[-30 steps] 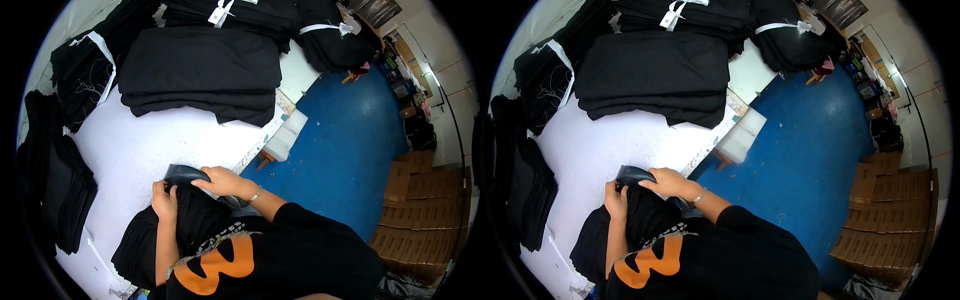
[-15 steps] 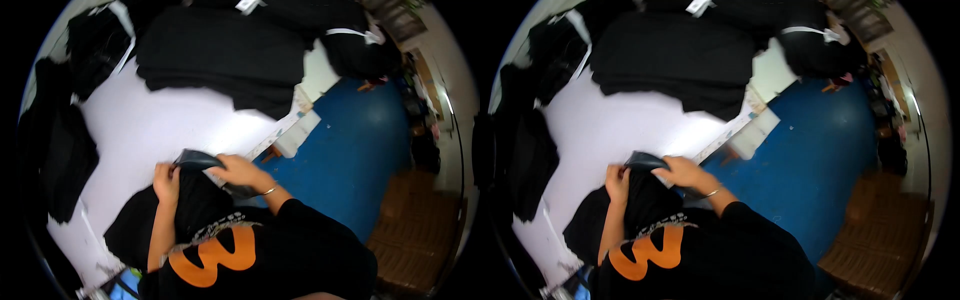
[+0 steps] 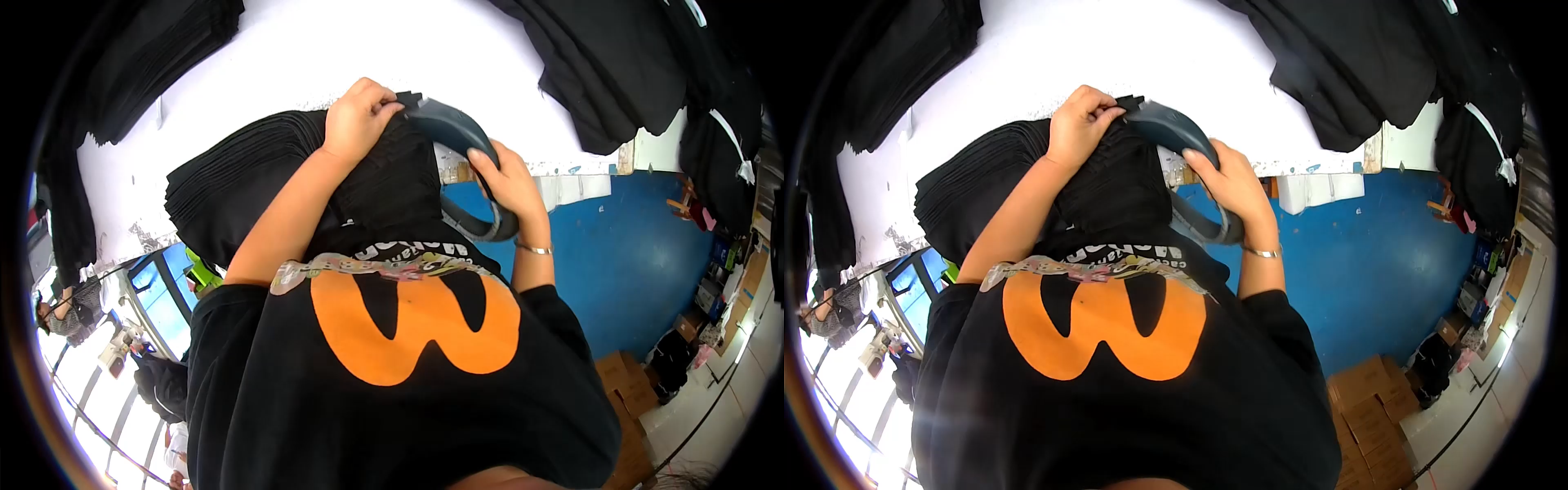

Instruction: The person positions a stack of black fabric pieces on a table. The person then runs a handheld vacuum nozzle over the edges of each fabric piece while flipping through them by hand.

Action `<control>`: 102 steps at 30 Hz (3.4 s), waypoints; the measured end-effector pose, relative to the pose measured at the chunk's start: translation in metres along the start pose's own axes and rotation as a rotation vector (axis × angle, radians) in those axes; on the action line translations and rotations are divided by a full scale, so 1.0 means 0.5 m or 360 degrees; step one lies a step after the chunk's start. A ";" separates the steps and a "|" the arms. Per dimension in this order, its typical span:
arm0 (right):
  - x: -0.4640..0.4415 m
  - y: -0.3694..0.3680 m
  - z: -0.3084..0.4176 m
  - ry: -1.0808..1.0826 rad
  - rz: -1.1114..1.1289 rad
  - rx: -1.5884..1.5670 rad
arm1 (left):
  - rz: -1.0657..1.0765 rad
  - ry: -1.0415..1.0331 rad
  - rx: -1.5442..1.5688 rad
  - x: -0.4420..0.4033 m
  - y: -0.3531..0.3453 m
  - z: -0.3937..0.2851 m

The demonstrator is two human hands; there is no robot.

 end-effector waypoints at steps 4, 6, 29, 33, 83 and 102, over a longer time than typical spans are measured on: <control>-0.068 -0.001 0.013 0.0122 -0.0230 -0.0065 | 0.0047 0.0018 0.0024 -0.001 -0.007 -0.003; -0.047 0.013 0.023 -0.0016 -0.0233 -0.0148 | 0.0187 0.0020 0.0014 -0.005 -0.013 -0.007; 0.002 -0.039 0.133 0.0246 -0.0240 0.0982 | 0.0238 -0.0008 -0.0522 0.015 0.006 -0.007; 0.040 -0.039 0.102 0.0127 -0.0166 0.1025 | 0.0199 -0.0056 -0.0470 0.009 0.011 -0.020; -0.005 -0.029 0.044 0.0231 -0.0069 0.0578 | 0.0174 0.0043 -0.0439 0.007 0.017 0.016; -0.005 0.039 0.047 0.0195 -0.0534 0.0596 | -0.0017 -0.0438 -0.0223 -0.153 -0.081 -0.041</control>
Point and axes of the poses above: each hand's wrist, its own x-axis away from the middle knuckle, its own y-axis out of the back of the hand, z = x × y, the point moved 9 cm from there along -x, towards the middle knuckle, and after that the axes turned 4 degrees about y, right-handed, at the moved point
